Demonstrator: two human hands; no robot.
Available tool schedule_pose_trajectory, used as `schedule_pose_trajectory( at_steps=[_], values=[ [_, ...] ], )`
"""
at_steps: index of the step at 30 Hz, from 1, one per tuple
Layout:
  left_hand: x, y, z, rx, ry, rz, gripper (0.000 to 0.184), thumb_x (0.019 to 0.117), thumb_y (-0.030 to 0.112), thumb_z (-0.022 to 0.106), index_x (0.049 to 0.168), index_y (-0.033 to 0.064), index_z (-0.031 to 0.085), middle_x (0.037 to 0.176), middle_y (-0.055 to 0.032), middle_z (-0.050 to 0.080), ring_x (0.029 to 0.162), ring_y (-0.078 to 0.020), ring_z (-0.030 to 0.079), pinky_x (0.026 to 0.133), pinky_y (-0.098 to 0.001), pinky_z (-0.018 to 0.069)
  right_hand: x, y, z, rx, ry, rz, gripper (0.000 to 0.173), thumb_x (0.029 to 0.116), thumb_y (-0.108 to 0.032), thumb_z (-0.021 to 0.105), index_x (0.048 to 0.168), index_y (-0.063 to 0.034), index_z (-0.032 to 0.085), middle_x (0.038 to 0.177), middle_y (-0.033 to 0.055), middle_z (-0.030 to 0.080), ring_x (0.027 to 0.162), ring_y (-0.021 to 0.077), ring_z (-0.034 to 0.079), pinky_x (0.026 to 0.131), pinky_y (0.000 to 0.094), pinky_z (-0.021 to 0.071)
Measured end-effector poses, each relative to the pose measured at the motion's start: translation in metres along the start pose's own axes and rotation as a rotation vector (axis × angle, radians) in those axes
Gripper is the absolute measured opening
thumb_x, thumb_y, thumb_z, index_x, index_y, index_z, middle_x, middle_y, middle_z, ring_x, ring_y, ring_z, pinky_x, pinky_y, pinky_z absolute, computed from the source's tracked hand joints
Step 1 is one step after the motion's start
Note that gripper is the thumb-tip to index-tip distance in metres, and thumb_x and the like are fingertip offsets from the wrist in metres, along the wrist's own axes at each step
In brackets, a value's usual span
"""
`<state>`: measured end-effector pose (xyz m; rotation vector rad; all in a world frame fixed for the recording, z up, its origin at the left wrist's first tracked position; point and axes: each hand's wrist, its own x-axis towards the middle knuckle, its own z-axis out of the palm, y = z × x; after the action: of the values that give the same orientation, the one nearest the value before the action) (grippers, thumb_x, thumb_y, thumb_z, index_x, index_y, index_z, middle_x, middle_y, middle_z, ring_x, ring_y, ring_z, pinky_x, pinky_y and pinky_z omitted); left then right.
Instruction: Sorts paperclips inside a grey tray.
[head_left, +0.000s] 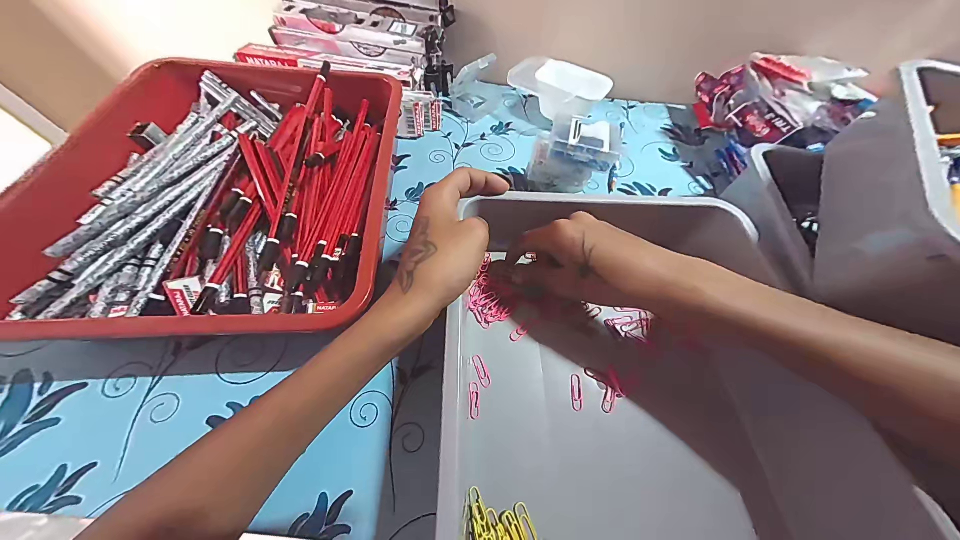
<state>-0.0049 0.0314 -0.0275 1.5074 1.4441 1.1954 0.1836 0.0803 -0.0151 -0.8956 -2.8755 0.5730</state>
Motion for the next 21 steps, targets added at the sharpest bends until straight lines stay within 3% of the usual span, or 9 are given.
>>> schedule_pose_trajectory(
  at_steps=[8, 12, 17, 19, 21],
  values=[
    [0.000, 0.001, 0.001, -0.018, -0.005, -0.016, 0.040, 0.0912, -0.014, 0.046, 0.119, 0.0092, 0.064, 0.120, -0.0014, 0.064, 0.081, -0.0022, 0.058, 0.064, -0.0192, 0.0432, 0.002, -0.008, 0.001, -0.001, -0.074, 0.079, 0.017, 0.0992, -0.020, 0.061, 0.103, -0.0063, 0.070, 0.066, -0.0008, 0.056, 0.059, 0.0129, 0.054, 0.055, 0.0366, 0.0452],
    [0.001, 0.000, 0.000, -0.014, -0.013, -0.002, 0.040, 0.0911, -0.013, 0.046, 0.119, 0.0091, 0.064, 0.121, -0.0018, 0.064, 0.080, -0.0035, 0.057, 0.063, -0.0208, 0.0421, -0.001, -0.008, -0.001, -0.055, 0.008, 0.059, 0.017, 0.0984, -0.020, 0.060, 0.102, -0.0064, 0.069, 0.070, 0.0020, 0.059, 0.063, 0.0169, 0.058, 0.057, 0.0404, 0.0458],
    [0.000, 0.001, -0.001, -0.029, -0.023, -0.016, 0.038, 0.0922, -0.012, 0.047, 0.119, 0.0092, 0.064, 0.120, -0.0028, 0.064, 0.086, -0.0036, 0.061, 0.068, -0.0206, 0.0470, -0.004, -0.006, -0.003, -0.097, 0.074, 0.041, 0.017, 0.0973, -0.018, 0.057, 0.099, -0.0067, 0.068, 0.071, 0.0019, 0.061, 0.064, 0.0166, 0.060, 0.057, 0.0404, 0.0469],
    [0.000, 0.001, 0.000, -0.031, -0.024, -0.013, 0.038, 0.0922, -0.012, 0.047, 0.119, 0.0090, 0.063, 0.120, -0.0026, 0.065, 0.085, -0.0029, 0.060, 0.067, -0.0197, 0.0461, -0.005, -0.009, -0.002, -0.071, 0.091, 0.038, 0.013, 0.0946, -0.016, 0.058, 0.097, -0.0074, 0.067, 0.067, -0.0009, 0.056, 0.057, 0.0119, 0.051, 0.053, 0.0345, 0.0420],
    [0.000, 0.001, 0.000, -0.035, -0.019, -0.008, 0.037, 0.0922, -0.012, 0.048, 0.119, 0.0085, 0.063, 0.120, -0.0027, 0.064, 0.082, -0.0025, 0.059, 0.065, -0.0192, 0.0443, -0.006, -0.013, -0.004, 0.001, 0.100, 0.046, 0.008, 0.0935, -0.011, 0.062, 0.097, -0.0067, 0.068, 0.070, -0.0010, 0.059, 0.057, 0.0067, 0.051, 0.053, 0.0271, 0.0425]
  ],
)
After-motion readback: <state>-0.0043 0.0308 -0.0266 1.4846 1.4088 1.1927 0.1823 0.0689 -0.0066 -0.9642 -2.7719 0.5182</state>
